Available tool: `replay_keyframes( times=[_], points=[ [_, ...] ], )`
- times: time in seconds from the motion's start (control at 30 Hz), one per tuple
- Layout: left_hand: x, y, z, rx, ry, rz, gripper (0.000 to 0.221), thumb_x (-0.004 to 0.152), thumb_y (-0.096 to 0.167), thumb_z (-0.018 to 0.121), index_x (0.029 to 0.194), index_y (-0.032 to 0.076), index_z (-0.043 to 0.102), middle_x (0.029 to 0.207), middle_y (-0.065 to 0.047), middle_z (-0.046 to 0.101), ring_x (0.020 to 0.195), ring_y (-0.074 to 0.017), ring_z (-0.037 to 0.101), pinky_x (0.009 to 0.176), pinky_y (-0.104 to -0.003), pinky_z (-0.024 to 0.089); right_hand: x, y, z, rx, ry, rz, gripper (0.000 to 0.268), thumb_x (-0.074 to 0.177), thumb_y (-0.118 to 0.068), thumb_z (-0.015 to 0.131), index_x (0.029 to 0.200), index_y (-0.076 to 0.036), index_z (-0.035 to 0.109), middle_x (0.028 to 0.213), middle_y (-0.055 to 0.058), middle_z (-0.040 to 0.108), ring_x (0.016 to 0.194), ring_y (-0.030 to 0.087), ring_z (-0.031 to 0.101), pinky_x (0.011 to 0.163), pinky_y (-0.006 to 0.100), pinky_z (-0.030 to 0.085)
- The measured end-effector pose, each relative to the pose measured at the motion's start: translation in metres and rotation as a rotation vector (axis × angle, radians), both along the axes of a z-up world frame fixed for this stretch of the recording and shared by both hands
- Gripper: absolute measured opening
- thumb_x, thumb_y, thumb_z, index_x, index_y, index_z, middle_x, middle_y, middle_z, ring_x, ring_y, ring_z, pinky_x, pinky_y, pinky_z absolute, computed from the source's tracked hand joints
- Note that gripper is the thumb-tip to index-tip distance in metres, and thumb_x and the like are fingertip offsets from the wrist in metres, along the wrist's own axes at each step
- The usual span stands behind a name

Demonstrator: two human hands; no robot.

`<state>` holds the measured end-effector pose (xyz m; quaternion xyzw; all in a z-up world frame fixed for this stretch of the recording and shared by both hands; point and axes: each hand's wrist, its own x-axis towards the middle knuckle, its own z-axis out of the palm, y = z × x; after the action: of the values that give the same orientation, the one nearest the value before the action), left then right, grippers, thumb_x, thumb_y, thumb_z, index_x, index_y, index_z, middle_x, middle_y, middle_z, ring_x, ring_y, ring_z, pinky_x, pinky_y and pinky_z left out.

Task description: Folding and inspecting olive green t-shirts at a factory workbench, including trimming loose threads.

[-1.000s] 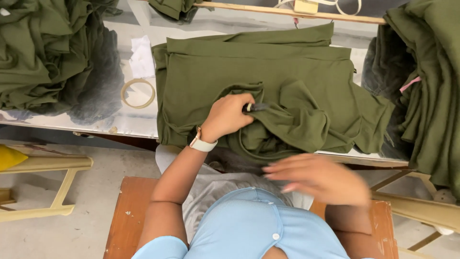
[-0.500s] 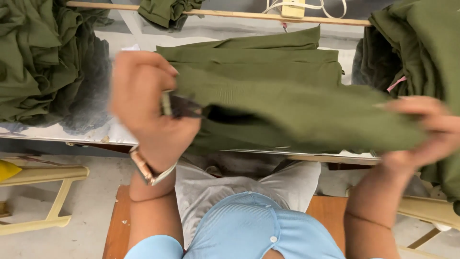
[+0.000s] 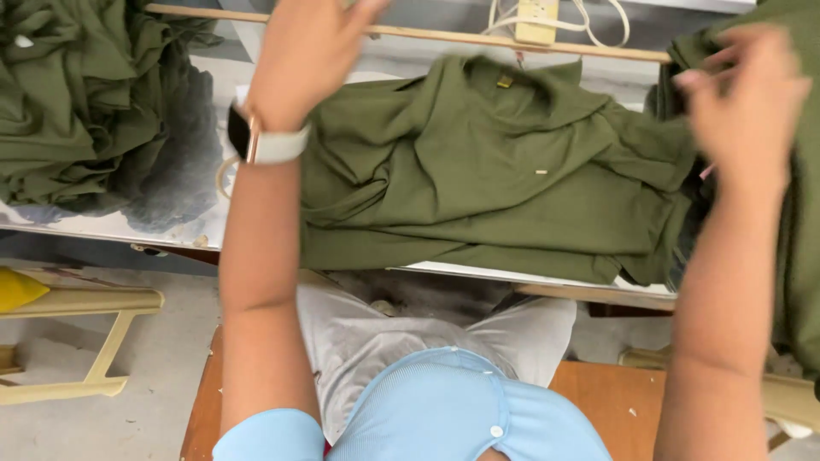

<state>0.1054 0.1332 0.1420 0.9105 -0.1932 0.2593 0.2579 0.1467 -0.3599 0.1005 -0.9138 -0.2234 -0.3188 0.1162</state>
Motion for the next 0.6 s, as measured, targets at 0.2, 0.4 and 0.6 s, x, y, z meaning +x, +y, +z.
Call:
replay_keyframes(
  times=[0.2,0.4,0.6],
  points=[
    [-0.008,0.147,-0.200,0.355,0.160,0.831,0.047,0.099,0.034,0.072,0.136,0.009,0.058,0.150,-0.027,0.043,0.122,-0.0429,0.054,0.086,-0.053,0.056,0.026,0.112,-0.053,0.207,0.689,0.209,0.037,0.100,-0.021,0.067,0.129,-0.003,0.054,0.121,0.015,0.070,0.110,0.028,0.066,0.094,0.043,0.047],
    [-0.037,0.103,-0.169,0.361,0.148,0.992,0.042,0.078,0.039,0.087,0.103,0.010,0.068,0.103,-0.009,0.053,0.096,-0.0342,0.057,0.072,-0.049,0.047,0.074,0.211,-0.105,0.274,0.615,0.462,0.027,0.097,-0.015,0.076,0.116,-0.003,0.063,0.103,0.017,0.071,0.100,0.039,0.069,0.091,0.049,0.050],
    [0.041,0.068,-0.202,0.020,0.391,0.591,0.070,0.100,0.074,0.047,0.092,0.009,0.072,0.082,-0.015,0.074,0.083,-0.0399,0.075,0.068,-0.050,0.055,0.087,0.265,-0.164,0.477,0.555,0.542,0.012,0.093,-0.021,0.080,0.095,-0.013,0.072,0.089,0.005,0.065,0.088,0.024,0.066,0.083,0.036,0.051]
  ],
)
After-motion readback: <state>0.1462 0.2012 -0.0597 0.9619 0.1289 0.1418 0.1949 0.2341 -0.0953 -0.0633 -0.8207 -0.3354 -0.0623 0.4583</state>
